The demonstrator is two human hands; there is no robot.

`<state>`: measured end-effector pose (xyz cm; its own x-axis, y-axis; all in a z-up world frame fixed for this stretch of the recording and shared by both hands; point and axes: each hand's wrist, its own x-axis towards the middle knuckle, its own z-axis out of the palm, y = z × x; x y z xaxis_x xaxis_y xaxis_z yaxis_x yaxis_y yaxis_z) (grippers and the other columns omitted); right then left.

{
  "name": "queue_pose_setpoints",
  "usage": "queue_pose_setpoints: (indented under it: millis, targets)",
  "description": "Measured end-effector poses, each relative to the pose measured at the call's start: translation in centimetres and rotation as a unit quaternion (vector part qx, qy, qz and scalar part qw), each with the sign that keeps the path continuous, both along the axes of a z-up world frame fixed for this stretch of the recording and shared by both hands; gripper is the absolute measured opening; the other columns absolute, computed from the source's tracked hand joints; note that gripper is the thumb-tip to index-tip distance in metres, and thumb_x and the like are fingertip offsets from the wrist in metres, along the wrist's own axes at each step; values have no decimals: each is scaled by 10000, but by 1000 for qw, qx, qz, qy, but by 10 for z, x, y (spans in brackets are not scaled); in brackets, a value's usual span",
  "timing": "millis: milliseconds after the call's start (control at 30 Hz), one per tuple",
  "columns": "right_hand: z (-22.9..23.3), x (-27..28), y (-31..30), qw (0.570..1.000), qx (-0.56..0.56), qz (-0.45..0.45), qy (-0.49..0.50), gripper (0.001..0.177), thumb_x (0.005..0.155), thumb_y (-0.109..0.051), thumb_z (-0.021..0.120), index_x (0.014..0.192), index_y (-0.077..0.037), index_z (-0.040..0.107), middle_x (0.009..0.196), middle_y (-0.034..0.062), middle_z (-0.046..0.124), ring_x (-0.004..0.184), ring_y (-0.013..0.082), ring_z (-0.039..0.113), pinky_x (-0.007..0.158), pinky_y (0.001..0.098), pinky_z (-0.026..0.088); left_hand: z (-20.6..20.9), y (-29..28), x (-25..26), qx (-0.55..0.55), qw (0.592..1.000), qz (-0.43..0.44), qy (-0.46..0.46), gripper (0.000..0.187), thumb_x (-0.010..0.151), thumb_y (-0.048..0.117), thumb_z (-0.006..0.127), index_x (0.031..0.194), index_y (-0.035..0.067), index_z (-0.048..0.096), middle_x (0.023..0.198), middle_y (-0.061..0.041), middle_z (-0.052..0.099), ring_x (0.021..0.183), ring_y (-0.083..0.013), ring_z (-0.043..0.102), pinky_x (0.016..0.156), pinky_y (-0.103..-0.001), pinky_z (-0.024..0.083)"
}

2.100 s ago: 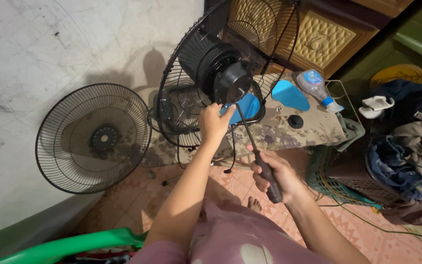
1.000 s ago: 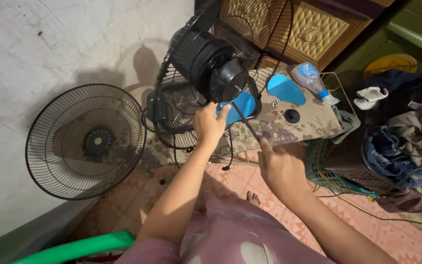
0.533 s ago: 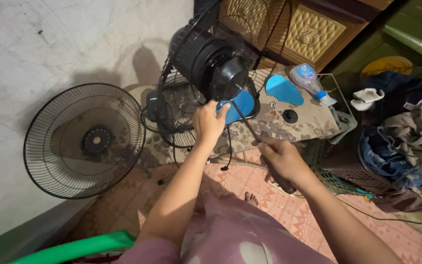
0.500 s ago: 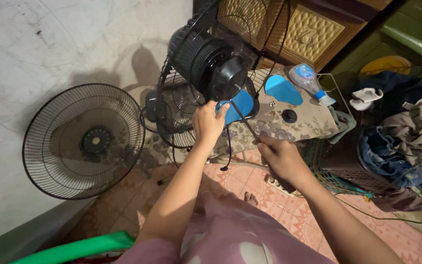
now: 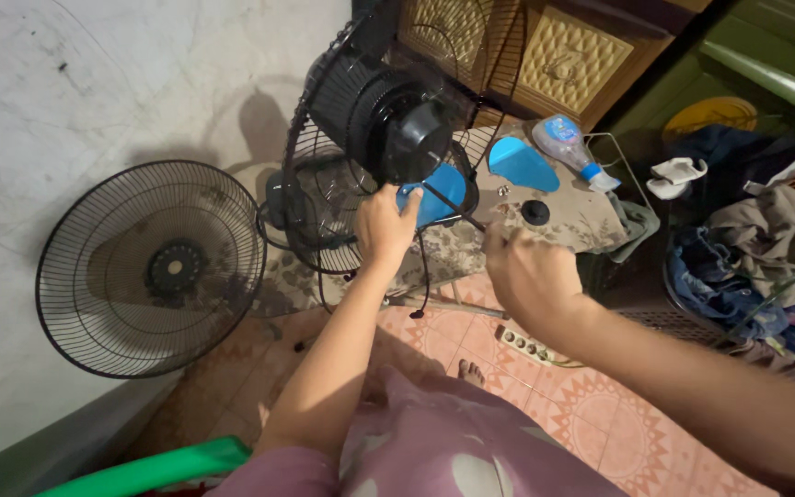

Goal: The person uses a screwdriver to disassemble an electric fan, removing components like the blades and motor housing by hand.

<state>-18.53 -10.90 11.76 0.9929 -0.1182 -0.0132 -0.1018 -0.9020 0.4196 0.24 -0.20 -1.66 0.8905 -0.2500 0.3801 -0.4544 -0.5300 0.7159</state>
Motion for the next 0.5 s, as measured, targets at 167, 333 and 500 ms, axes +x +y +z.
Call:
queue_pose_setpoints:
  millis: [167, 333, 500]
  targets:
    - [-1, 1, -4, 999, 18, -25, -14, 405, 908, -120, 564, 1296, -8, 580, 891, 166, 722, 646, 267, 743, 457, 358, 552, 0, -6, -19, -145, 989, 10, -6, 443, 876, 302, 743, 1141, 8, 544, 830, -164, 713, 674, -373, 681, 684, -489, 508]
    - [-6, -5, -9, 999, 14, 2, -39, 537, 844, -106, 586, 1370, -1, 559, 907, 175, 729, 592, 261, 741, 421, 344, 549, -1, 0, -36, -90, 996, 14, -26, 277, 933, 313, 724, 1071, 88, 642, 963, -102, 749, 852, -296, 687, 981, -448, 460]
    - [-10, -6, -8, 998, 34, -15, -56, 372, 929, -182, 590, 1252, 2, 605, 890, 169, 725, 578, 262, 733, 386, 342, 532, -2, -20, -39, 8, 996, 49, -80, 308, 890, 516, 754, 857, 221, 835, 1148, -133, 753, 1079, -302, 631, 994, -600, 251]
